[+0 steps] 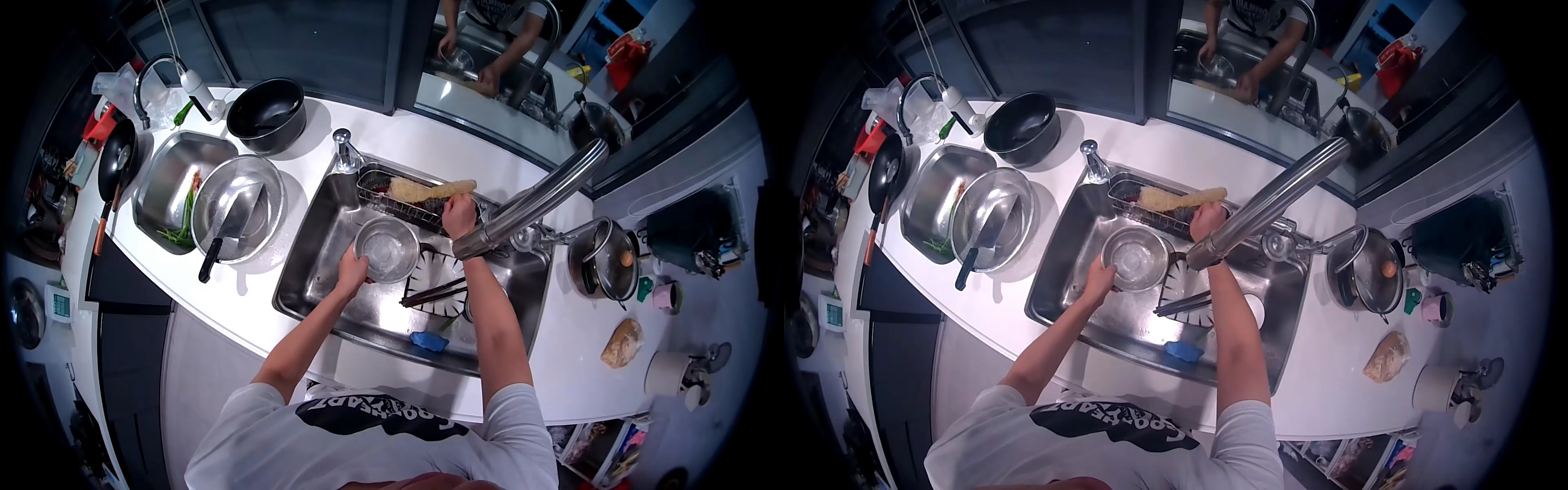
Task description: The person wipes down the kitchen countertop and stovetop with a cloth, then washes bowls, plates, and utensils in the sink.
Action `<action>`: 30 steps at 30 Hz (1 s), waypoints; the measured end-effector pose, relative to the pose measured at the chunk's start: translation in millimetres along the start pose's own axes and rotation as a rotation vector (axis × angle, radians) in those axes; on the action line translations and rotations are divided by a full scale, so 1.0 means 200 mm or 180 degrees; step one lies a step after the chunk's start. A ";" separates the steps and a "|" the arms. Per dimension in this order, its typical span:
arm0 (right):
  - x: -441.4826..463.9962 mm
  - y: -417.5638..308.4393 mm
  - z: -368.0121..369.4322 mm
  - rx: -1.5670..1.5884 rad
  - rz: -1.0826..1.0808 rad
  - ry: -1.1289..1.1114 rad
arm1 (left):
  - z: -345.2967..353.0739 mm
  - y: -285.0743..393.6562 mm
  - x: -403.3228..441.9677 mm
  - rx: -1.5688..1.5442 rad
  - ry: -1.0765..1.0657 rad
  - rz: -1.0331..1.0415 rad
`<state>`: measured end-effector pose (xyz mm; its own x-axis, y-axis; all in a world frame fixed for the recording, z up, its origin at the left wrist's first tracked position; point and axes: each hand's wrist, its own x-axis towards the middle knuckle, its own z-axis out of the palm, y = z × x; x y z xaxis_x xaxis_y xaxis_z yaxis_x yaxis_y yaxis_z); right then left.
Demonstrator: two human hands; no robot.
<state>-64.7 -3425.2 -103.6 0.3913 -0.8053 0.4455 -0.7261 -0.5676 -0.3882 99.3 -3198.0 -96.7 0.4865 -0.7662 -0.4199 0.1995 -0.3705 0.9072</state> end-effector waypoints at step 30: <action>0.21 0.19 -0.11 0.1665 -0.0150 -0.0172 | 0.23 0.39 0.25 0.1969 -0.1360 0.1641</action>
<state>-88.4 -3477.2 -81.9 0.4553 -0.7767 0.4352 -0.3332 -0.6019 -0.7257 101.0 -3289.8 -47.7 0.0076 -0.9986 -0.0525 -0.5072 -0.0491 0.8605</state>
